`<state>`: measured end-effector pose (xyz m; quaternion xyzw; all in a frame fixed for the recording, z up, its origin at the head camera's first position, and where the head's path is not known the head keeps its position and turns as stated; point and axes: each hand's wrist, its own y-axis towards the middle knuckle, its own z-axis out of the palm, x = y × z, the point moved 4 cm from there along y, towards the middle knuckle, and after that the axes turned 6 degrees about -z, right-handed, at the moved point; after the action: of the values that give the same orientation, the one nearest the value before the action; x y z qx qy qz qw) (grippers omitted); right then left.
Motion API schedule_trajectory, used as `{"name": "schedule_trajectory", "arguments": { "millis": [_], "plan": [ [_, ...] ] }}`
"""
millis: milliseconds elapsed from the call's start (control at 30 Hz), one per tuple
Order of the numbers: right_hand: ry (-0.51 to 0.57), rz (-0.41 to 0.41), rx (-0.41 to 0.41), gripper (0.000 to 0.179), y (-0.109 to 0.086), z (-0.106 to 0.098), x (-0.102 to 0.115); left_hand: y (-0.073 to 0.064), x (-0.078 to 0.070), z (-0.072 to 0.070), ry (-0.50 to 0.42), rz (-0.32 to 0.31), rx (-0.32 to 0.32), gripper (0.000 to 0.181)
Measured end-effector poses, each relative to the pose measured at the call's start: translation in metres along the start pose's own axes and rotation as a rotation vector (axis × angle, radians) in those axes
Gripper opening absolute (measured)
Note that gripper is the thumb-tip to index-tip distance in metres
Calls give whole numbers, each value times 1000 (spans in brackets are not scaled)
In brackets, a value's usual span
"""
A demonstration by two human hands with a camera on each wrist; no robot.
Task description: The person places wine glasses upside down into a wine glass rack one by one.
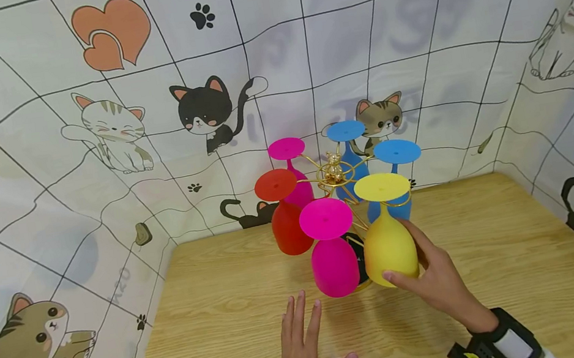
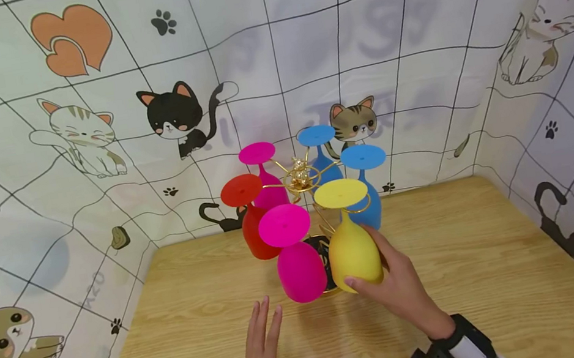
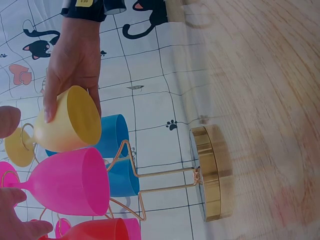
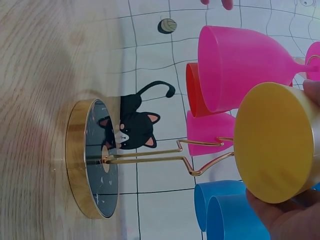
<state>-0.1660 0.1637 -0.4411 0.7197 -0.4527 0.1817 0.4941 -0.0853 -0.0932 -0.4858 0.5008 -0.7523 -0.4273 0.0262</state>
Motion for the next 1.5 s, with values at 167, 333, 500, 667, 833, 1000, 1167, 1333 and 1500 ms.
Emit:
{"name": "schedule_trajectory", "arguments": {
  "millis": [167,333,500,667,833,1000,1167,1333,1500],
  "plan": [
    [-10,-1,-4,96,4,0,1,1,0,0,3,1,2,84],
    [-5,-7,-7,95,7,0,0,0,0,1,7,-7,10,83],
    [5,-1,-7,94,9,0,-1,-1,0,1,11,-18,26,86],
    [7,11,-15,94,9,0,-4,-1,0,1,16,-25,37,86],
    [6,44,-33,92,7,-4,-8,-2,-1,1,15,-25,33,90],
    [-11,68,-37,91,5,-6,-10,-1,-1,2,20,-23,33,91],
    [-10,66,-33,92,3,-7,-11,-1,-1,2,27,-32,43,88],
    [-13,69,-29,93,2,-6,-14,-1,-1,2,36,-45,54,86],
    [-2,73,-27,94,0,-4,-16,-1,-1,2,32,-42,50,87]
  ]
}}
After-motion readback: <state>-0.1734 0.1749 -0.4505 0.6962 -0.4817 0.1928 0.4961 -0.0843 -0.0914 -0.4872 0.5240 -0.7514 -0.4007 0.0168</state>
